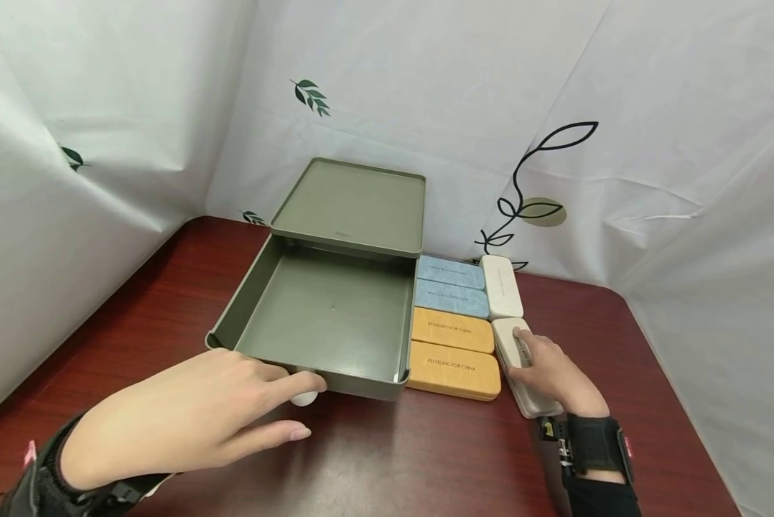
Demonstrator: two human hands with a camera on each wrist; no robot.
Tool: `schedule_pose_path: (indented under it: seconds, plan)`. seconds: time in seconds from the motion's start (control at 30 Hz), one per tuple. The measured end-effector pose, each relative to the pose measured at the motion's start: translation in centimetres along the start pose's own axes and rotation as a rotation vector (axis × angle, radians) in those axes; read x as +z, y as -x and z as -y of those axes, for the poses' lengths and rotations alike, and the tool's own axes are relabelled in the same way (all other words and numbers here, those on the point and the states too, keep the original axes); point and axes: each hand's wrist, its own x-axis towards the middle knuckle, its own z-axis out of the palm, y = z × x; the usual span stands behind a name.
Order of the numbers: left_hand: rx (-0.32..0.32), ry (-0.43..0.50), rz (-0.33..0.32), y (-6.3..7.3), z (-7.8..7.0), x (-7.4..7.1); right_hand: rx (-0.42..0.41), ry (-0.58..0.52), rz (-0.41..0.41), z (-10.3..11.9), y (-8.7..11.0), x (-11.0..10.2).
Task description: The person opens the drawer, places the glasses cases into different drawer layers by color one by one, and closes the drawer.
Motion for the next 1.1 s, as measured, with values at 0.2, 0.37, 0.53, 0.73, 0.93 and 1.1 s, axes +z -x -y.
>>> schedule_pose_path:
  seconds: [0.2,0.37,0.53,0.73,0.93,1.1]
  plan:
    - [0.022,0.001,-0.043,0.0,0.1,0.2,-0.013,-0.009,0.000,0.2,0.2,-0.2]
    - [0.032,-0.015,-0.076,-0.3,0.1,0.4,-0.016,0.019,-0.008,0.5,0.4,-0.2]
    - [0.038,-0.021,-0.082,-0.5,0.2,0.4,-0.014,0.027,-0.014,0.8,0.4,-0.2]
    - [0.044,-0.035,-0.082,-0.4,0.2,0.3,-0.011,0.031,0.005,1.0,0.7,-1.3]
    - [0.044,-0.039,-0.079,-0.3,0.2,0.1,-0.014,0.041,-0.031,1.5,1.7,-3.1]
    - [0.036,-0.030,-0.069,-0.3,0.1,0.0,-0.044,0.054,-0.123,2.9,2.8,-4.4]
